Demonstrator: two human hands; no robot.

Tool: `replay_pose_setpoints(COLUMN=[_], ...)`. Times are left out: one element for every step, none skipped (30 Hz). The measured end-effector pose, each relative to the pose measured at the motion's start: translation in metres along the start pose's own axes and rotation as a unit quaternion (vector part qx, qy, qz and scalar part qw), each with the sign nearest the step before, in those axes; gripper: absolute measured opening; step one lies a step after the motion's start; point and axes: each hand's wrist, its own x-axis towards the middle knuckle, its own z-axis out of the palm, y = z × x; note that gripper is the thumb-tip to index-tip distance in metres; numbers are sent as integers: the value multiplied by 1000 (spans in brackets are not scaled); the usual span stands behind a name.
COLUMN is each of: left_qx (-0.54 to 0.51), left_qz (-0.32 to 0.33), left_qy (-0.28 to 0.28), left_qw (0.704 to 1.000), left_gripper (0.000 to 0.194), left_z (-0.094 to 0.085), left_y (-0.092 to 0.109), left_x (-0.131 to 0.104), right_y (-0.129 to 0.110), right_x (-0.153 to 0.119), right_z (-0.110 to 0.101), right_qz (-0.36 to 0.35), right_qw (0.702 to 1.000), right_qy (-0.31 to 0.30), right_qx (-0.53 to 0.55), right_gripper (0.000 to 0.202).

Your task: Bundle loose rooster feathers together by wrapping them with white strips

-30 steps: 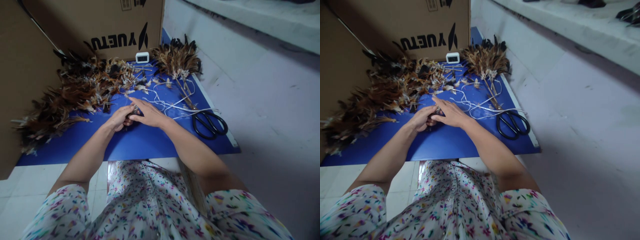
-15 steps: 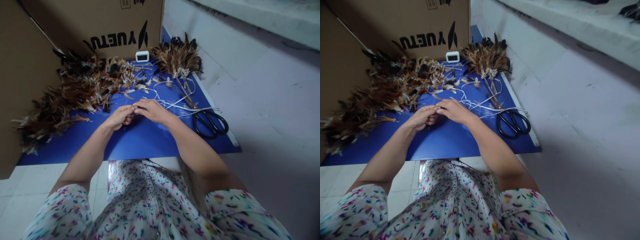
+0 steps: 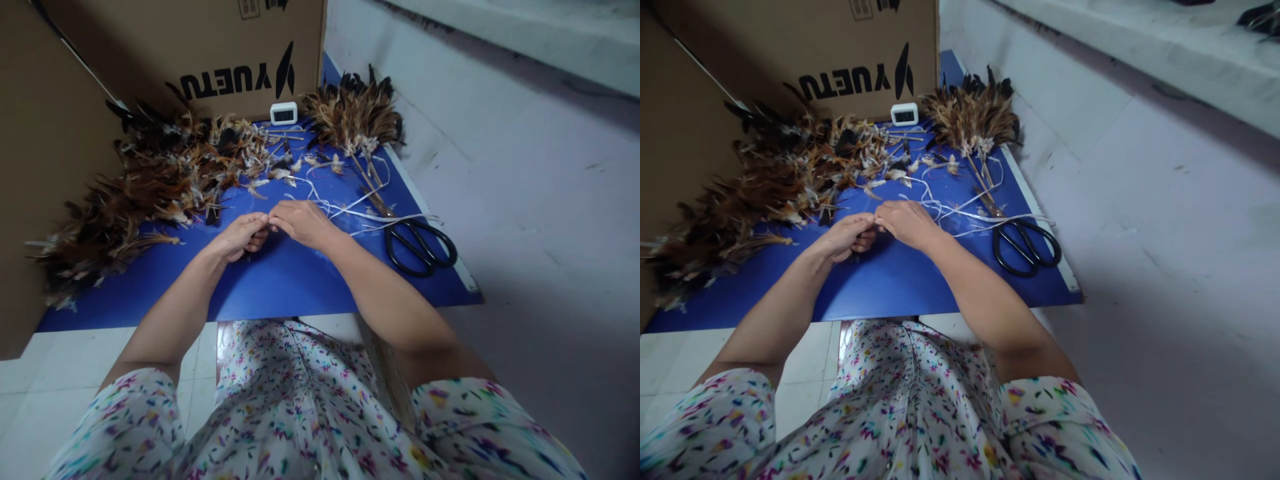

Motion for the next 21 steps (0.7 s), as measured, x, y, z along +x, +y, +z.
replay_pose_setpoints(left_qx=[-8, -18, -29, -41, -55, -73, -92, -111, -124, -129, -125, -114, -99, -85, -73, -66, -61, -58, -57, -55, -52], left_qz=[-4, -7, -8, -5, 2, 14, 31, 52, 75, 97, 117, 137, 155, 173, 189, 204, 216, 225, 232, 238, 242], left_qy=[5, 15, 32, 56, 83, 113, 143, 170, 190, 201, 205, 201, 191, 178, 166, 157, 152, 151, 154, 161, 166], left_qw=[1000, 1000, 999, 998, 995, 991, 985, 978, 971, 966, 964, 963, 964, 965, 965, 964, 963, 961, 959, 956, 955], left_gripper=[38, 39, 41, 43, 44, 44, 41, 36, 30, 24, 19, 18, 21, 26, 31, 35, 38, 39, 39, 38, 37], left_z=[0, -1, -1, -3, -5, -7, -10, -12, -14, -15, -15, -13, -11, -8, -4, 1, 5, 8, 11, 13, 15], left_y=[1, 2, 3, 4, 5, 6, 7, 7, 7, 6, 5, 3, 2, 0, -2, -4, -5, -6, -7, -8, -8], left_x=[0, 1, 2, 3, 5, 7, 9, 11, 13, 14, 14, 14, 14, 13, 13, 12, 11, 10, 9, 9, 9], right_y=[-1, -1, -1, 1, 2, 4, 5, 5, 5, 4, 3, 1, -1, -3, -4, -5, -6, -7, -7, -7, -8], right_x=[0, 0, 1, 1, 3, 4, 5, 7, 8, 9, 10, 10, 10, 10, 10, 10, 9, 9, 9, 9, 9], right_z=[-1, -2, -2, -3, -3, -3, -3, -3, -2, -2, -2, -1, 0, 2, 3, 5, 7, 9, 10, 12, 14], right_qz=[8, 19, 32, 48, 69, 93, 120, 149, 175, 198, 218, 234, 245, 253, 259, 263, 267, 271, 277, 282, 286], right_qw=[1000, 1000, 999, 995, 989, 978, 962, 939, 912, 884, 857, 833, 812, 793, 776, 760, 745, 733, 721, 711, 703], right_qy=[4, 14, 30, 50, 71, 89, 105, 118, 128, 136, 143, 146, 145, 142, 136, 129, 120, 112, 104, 97, 90], right_qx=[1, 12, 33, 65, 108, 162, 223, 287, 348, 401, 445, 480, 510, 536, 559, 580, 599, 614, 626, 636, 645], right_gripper=[20, 19, 18, 16, 14, 12, 12, 13, 15, 17, 20, 21, 22, 23, 24, 25, 27, 28, 29, 30, 30])
